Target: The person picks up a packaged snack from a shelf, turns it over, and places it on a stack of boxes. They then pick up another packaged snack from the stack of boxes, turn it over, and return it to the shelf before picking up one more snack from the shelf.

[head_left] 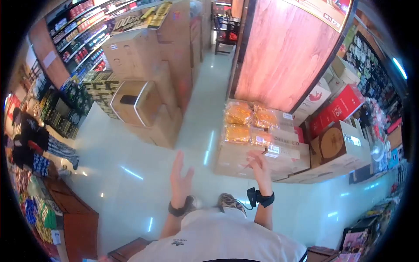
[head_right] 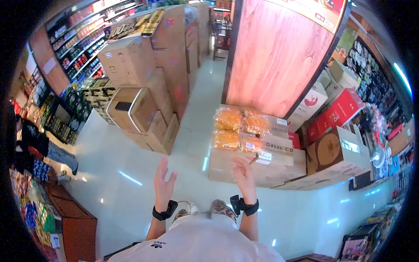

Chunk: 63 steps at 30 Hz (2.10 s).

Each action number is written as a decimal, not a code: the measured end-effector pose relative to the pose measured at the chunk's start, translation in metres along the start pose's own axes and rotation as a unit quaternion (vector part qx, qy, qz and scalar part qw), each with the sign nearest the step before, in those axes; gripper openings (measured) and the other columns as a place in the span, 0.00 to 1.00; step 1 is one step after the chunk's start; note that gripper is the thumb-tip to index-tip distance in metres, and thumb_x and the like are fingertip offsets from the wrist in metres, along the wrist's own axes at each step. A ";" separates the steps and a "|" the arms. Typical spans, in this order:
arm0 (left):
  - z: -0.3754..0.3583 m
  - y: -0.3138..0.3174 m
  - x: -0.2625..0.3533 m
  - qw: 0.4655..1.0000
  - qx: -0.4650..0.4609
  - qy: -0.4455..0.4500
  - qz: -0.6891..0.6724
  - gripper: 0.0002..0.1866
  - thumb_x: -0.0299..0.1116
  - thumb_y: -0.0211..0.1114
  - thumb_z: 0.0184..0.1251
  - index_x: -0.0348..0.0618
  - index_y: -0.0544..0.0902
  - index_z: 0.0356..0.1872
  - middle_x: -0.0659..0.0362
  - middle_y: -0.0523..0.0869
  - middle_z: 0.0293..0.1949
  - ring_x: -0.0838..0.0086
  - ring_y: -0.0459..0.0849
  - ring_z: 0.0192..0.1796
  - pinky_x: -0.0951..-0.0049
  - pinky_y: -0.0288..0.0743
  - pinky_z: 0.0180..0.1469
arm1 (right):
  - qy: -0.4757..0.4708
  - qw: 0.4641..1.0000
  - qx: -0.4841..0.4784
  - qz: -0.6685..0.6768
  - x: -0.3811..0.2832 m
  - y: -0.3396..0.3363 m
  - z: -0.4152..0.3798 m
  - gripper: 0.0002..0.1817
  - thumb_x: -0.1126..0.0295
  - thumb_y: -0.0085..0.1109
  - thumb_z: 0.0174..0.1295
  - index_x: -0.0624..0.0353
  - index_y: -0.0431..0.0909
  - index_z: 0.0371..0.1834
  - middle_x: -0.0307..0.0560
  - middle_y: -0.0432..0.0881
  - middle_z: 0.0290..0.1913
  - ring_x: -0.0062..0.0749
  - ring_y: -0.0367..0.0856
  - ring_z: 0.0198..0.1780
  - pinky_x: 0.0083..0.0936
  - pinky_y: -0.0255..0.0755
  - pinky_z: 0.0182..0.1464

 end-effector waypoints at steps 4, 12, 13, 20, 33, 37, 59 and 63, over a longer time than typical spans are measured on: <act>0.030 0.012 -0.019 0.999 -0.041 -0.012 0.003 0.31 0.22 0.62 0.66 0.35 0.64 0.71 0.48 0.67 0.71 0.62 0.66 0.73 0.61 0.61 0.71 | -0.010 0.998 0.060 0.002 0.001 -0.015 0.022 0.17 0.74 0.52 0.68 0.63 0.74 0.59 0.47 0.79 0.56 0.27 0.77 0.55 0.24 0.71 0.57; 0.091 0.071 -0.070 0.993 -0.112 -0.031 -0.022 0.32 0.30 0.68 0.64 0.38 0.69 0.69 0.51 0.72 0.68 0.64 0.73 0.66 0.65 0.67 0.65 | 0.010 0.996 0.063 -0.065 0.015 -0.007 0.087 0.21 0.69 0.57 0.66 0.61 0.72 0.62 0.47 0.78 0.59 0.31 0.77 0.56 0.27 0.72 0.55; 0.103 0.081 -0.074 0.993 -0.117 -0.027 -0.016 0.32 0.31 0.68 0.63 0.38 0.69 0.68 0.51 0.73 0.67 0.64 0.74 0.65 0.65 0.67 0.64 | 0.001 0.996 0.055 -0.067 0.023 -0.006 0.101 0.21 0.68 0.57 0.66 0.61 0.72 0.62 0.48 0.78 0.59 0.31 0.77 0.56 0.27 0.72 0.55; 0.173 0.164 -0.119 0.974 -0.200 0.047 0.095 0.30 0.30 0.66 0.64 0.37 0.68 0.68 0.48 0.75 0.64 0.61 0.74 0.66 0.64 0.70 0.64 | -0.044 0.995 0.053 -0.077 0.049 -0.016 0.192 0.25 0.66 0.58 0.65 0.63 0.69 0.64 0.56 0.76 0.60 0.43 0.75 0.61 0.33 0.69 0.61; 0.250 0.284 -0.095 0.967 -0.240 -0.003 0.082 0.32 0.30 0.69 0.59 0.34 0.69 0.65 0.43 0.77 0.58 0.53 0.77 0.61 0.60 0.69 0.64 | 0.068 0.973 -0.057 -0.215 0.052 -0.011 0.243 0.25 0.63 0.59 0.64 0.63 0.67 0.61 0.61 0.70 0.59 0.55 0.74 0.54 0.39 0.70 0.55; 0.251 0.277 -0.084 0.965 -0.221 -0.002 0.142 0.30 0.30 0.70 0.58 0.36 0.72 0.62 0.44 0.78 0.57 0.53 0.80 0.54 0.61 0.73 0.59 | 0.019 0.979 -0.094 -0.179 0.042 -0.007 0.242 0.28 0.63 0.60 0.64 0.64 0.66 0.64 0.61 0.71 0.58 0.53 0.73 0.57 0.37 0.68 0.59; -0.064 -0.025 0.035 0.859 0.448 -0.063 0.239 0.18 0.23 0.62 0.65 0.40 0.79 0.57 0.48 0.78 0.56 0.55 0.81 0.52 0.63 0.77 0.53 | -0.035 0.719 -0.687 -0.101 0.007 0.216 0.040 0.27 0.66 0.59 0.66 0.60 0.68 0.67 0.49 0.74 0.60 0.30 0.78 0.50 0.27 0.73 0.54; -0.169 -0.040 0.060 0.769 0.575 -0.087 0.264 0.18 0.24 0.63 0.64 0.39 0.80 0.56 0.48 0.82 0.51 0.54 0.81 0.51 0.63 0.77 0.53 | -0.077 0.640 -0.753 -0.133 -0.027 0.221 -0.060 0.26 0.64 0.58 0.67 0.59 0.69 0.67 0.48 0.78 0.49 0.27 0.79 0.43 0.25 0.74 0.51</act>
Point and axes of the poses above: each hand's wrist, its own z-axis towards the middle knuckle, its own y-axis out of the palm, x = y × z, the point moved 5 cm from there along z, towards the middle knuckle
